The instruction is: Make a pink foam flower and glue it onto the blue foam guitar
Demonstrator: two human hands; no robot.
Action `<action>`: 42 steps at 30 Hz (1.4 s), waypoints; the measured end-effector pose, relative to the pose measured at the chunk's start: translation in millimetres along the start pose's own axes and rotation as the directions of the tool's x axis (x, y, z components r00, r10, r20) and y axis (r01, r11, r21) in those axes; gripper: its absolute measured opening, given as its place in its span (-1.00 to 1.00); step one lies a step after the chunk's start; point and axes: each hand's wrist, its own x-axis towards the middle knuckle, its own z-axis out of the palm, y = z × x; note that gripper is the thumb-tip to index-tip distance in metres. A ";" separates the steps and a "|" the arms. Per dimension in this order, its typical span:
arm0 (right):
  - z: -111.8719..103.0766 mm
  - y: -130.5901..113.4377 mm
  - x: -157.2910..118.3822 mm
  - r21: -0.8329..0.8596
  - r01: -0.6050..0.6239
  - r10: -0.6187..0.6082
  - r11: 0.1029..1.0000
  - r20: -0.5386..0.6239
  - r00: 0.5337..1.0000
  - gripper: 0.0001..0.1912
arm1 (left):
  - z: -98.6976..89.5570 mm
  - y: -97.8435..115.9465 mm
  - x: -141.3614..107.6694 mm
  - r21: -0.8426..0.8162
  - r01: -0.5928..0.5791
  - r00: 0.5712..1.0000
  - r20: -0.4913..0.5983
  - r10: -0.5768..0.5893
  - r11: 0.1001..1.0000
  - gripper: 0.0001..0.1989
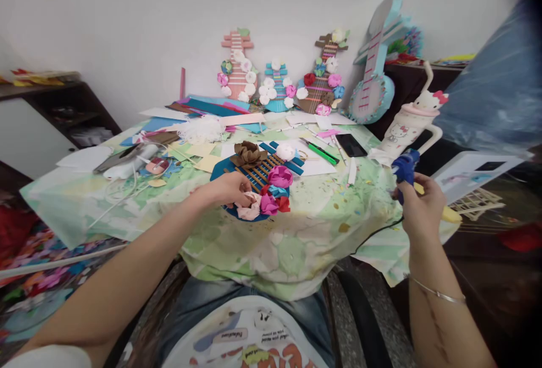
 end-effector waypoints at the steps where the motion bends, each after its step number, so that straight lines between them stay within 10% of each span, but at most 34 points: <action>1: 1.9 -10.7 -10.7 0.112 0.030 -0.031 0.993 0.004 1.000 -0.67 | 0.1 -1.0 1.9 0.026 0.002 1.000 -0.003 -0.002 1.000 -0.70; 9: 10.7 -62.9 -99.0 0.472 -0.222 0.124 0.853 0.231 0.965 -0.64 | 4.1 -16.6 4.1 0.159 -0.145 0.989 -0.012 0.149 0.977 -0.69; 17: 30.4 -62.2 -146.4 0.360 -0.375 0.189 0.854 0.456 0.870 -0.73 | 12.3 -25.1 -21.7 0.163 -0.404 0.911 -0.018 0.412 0.900 -0.75; 20: 31.7 -61.4 -156.2 0.327 -0.428 0.197 0.842 0.553 0.809 -0.77 | 20.5 -34.0 -38.7 0.220 -0.593 0.770 -0.127 0.626 0.774 -0.86; 25: 31.4 -64.8 -175.0 0.217 -0.504 0.164 0.836 0.777 0.608 -0.71 | 36.2 -50.3 -67.9 0.397 -0.800 0.300 -0.385 0.873 0.450 -0.84; 27: 31.4 -68.1 -182.6 0.171 -0.509 0.155 0.844 0.830 0.536 -0.69 | 40.2 -52.4 -78.0 0.459 -0.800 0.209 -0.389 0.897 0.386 -0.78; 42: 22.1 -61.0 -197.4 -0.007 -0.283 0.148 0.959 0.865 0.480 -0.78 | 43.3 -44.5 -93.1 0.207 -0.832 0.409 -0.398 0.821 0.515 -0.64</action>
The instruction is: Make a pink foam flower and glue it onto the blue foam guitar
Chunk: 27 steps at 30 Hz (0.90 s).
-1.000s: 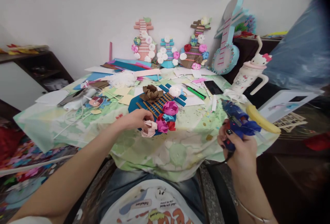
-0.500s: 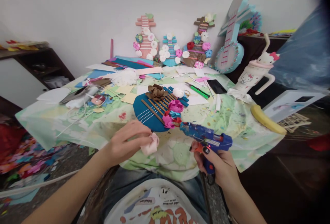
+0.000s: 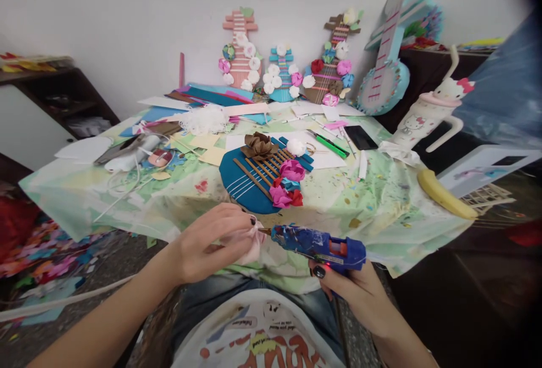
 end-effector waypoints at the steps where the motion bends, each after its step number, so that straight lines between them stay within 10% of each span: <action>1: 0.1 -1.1 0.4 -0.009 0.004 -0.003 1.000 0.006 1.000 -0.78 | -0.3 0.5 0.9 -0.002 -0.001 1.000 0.004 0.001 1.000 -0.63; 27: 0.9 -5.1 8.6 -0.079 0.032 -0.033 0.996 -0.003 0.999 -0.81 | -6.7 3.0 0.6 0.192 -0.089 0.996 -0.008 0.092 0.977 -0.49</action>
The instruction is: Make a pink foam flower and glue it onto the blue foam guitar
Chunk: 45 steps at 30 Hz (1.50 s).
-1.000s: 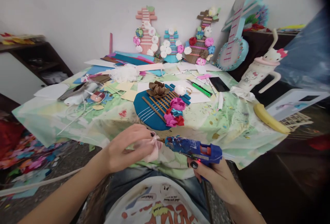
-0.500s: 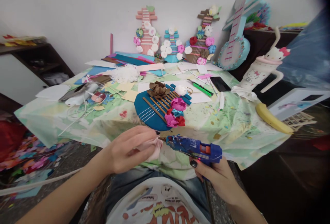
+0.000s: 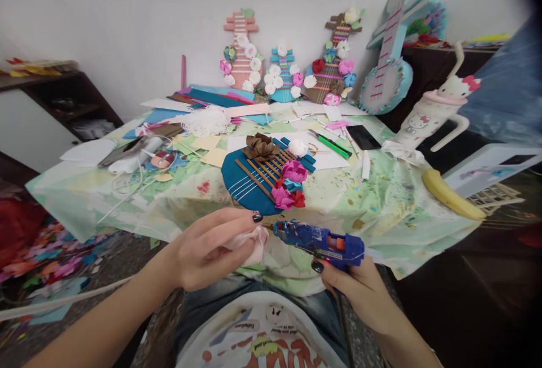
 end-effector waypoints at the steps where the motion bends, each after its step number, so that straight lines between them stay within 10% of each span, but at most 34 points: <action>1: -0.6 -1.1 -0.9 -0.011 0.000 0.000 1.000 -0.001 1.000 -0.81 | -0.3 0.3 0.3 0.004 0.002 1.000 0.001 -0.002 1.000 -0.50; 14: 0.4 -0.5 -0.1 -0.033 0.000 0.001 0.999 0.014 1.000 -0.81 | 4.6 1.5 2.0 -0.107 0.044 0.999 0.012 -0.043 0.993 -0.54; 20: -1.4 -1.7 -3.4 0.061 -0.027 0.030 0.998 -0.036 0.999 -0.76 | 12.4 -4.4 -4.1 -0.161 0.361 0.921 -0.092 -0.378 0.919 -0.69; 25: 1.5 -3.4 -4.0 0.267 0.007 0.024 0.964 -0.112 0.993 -0.79 | 9.1 -19.5 15.9 -0.228 0.224 0.957 -0.131 -0.258 0.947 -0.92; 30: -1.6 -6.1 0.8 0.409 0.040 0.035 0.912 -0.174 0.984 -0.78 | 11.2 -48.7 39.9 -0.274 0.596 0.796 0.082 -0.599 0.754 -0.88; 34: -7.6 -7.7 2.9 0.425 0.101 0.013 0.900 -0.256 0.967 -0.82 | 25.2 -67.4 48.2 -0.297 0.817 0.576 0.372 -0.728 0.495 -0.76; 45: -11.3 -11.7 -0.6 0.429 0.174 -0.055 0.886 -0.275 0.960 -0.87 | 31.2 -71.0 61.7 0.056 0.843 0.462 0.436 -0.773 0.535 -0.79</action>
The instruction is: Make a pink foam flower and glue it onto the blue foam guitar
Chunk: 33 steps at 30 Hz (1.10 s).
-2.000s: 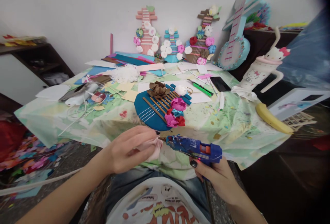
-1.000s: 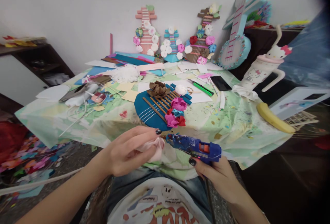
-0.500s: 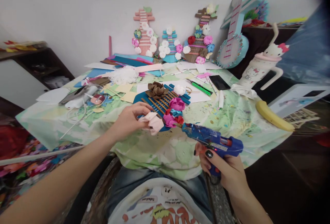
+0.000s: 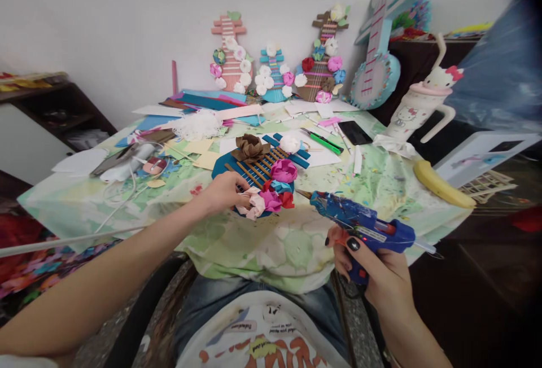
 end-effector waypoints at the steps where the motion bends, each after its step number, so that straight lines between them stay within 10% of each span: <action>1: 0.0 0.4 0.2 0.002 0.000 0.000 1.000 -0.003 1.000 -0.86 | -0.2 -0.5 0.6 0.046 -0.005 0.999 -0.034 0.007 0.999 -0.78; 8: -1.0 1.2 -0.5 -0.013 0.003 -0.004 1.000 -0.042 0.999 -0.85 | 8.3 -3.2 -7.8 0.268 -0.243 0.879 -0.346 0.329 0.932 -0.78; 20: 2.1 -0.5 -1.6 -0.022 -0.006 0.005 1.000 -0.042 0.999 -0.82 | 25.2 -9.3 -27.0 0.506 -0.538 0.567 -0.375 0.733 0.674 -0.91; 33: 2.3 -0.9 -1.5 -0.030 -0.019 0.018 0.999 -0.042 0.999 -0.82 | 21.7 -28.4 -43.4 0.685 -0.550 0.591 -0.085 0.802 0.478 -0.63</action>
